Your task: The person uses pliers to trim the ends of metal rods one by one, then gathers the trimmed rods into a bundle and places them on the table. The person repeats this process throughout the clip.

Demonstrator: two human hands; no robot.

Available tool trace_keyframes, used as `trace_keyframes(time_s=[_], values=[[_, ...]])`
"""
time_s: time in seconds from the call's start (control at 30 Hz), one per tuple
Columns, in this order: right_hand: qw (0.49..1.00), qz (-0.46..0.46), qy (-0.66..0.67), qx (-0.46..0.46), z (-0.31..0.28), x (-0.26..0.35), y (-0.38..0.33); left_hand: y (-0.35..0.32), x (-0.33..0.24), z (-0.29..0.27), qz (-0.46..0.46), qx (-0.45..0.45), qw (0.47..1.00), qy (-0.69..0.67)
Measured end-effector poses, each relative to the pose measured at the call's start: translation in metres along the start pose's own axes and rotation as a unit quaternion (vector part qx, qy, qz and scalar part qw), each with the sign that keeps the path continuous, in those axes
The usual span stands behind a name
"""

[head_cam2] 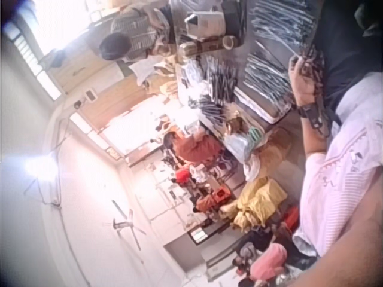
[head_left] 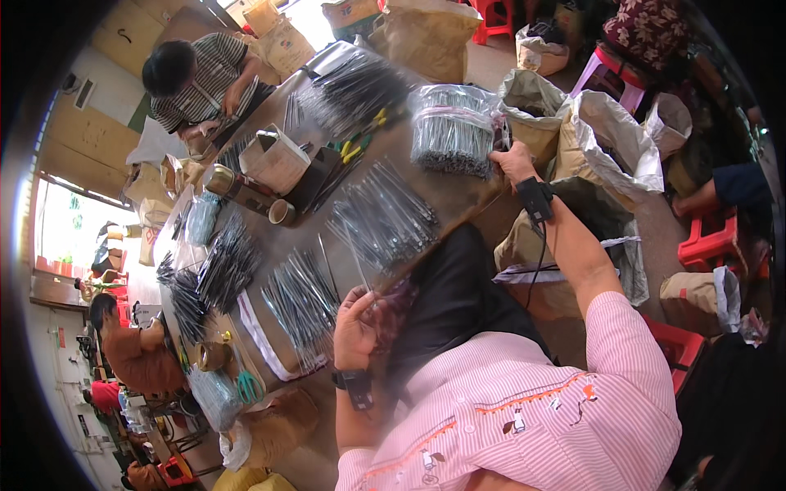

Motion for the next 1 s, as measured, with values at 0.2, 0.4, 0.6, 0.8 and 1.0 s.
trace_keyframes(time_s=[0.2, 0.4, 0.6, 0.8, 1.0], values=[[0.997, 0.021, 0.004, 0.075, -0.018, 0.016, -0.016, -0.004, 0.001, -0.002, 0.004, -0.002, 1.0, 0.027], [0.845, 0.245, 0.327, 0.345, -0.014, 0.033, -0.086, -0.015, 0.003, -0.034, -0.023, -0.047, 0.998, 0.038], [0.791, 0.271, 0.459, 0.302, 0.012, 0.037, -0.053, -0.009, 0.011, -0.011, -0.029, -0.007, 0.999, 0.036], [0.817, 0.216, 0.433, 0.314, 0.03, 0.042, -0.069, -0.015, 0.019, 0.008, -0.021, 0.026, 0.998, 0.055], [0.844, 0.212, 0.394, 0.295, 0.025, 0.058, -0.134, -0.015, 0.028, -0.008, -0.046, -0.016, 0.996, 0.078]])
Point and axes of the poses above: each hand's wrist, its own y-axis towards the middle knuckle, its own z-axis out of the palm, x = y × z, the point moved 9 cm from there along y, towards the middle knuckle, and after that the axes turned 4 degrees about -y, right-handed, at the moved point
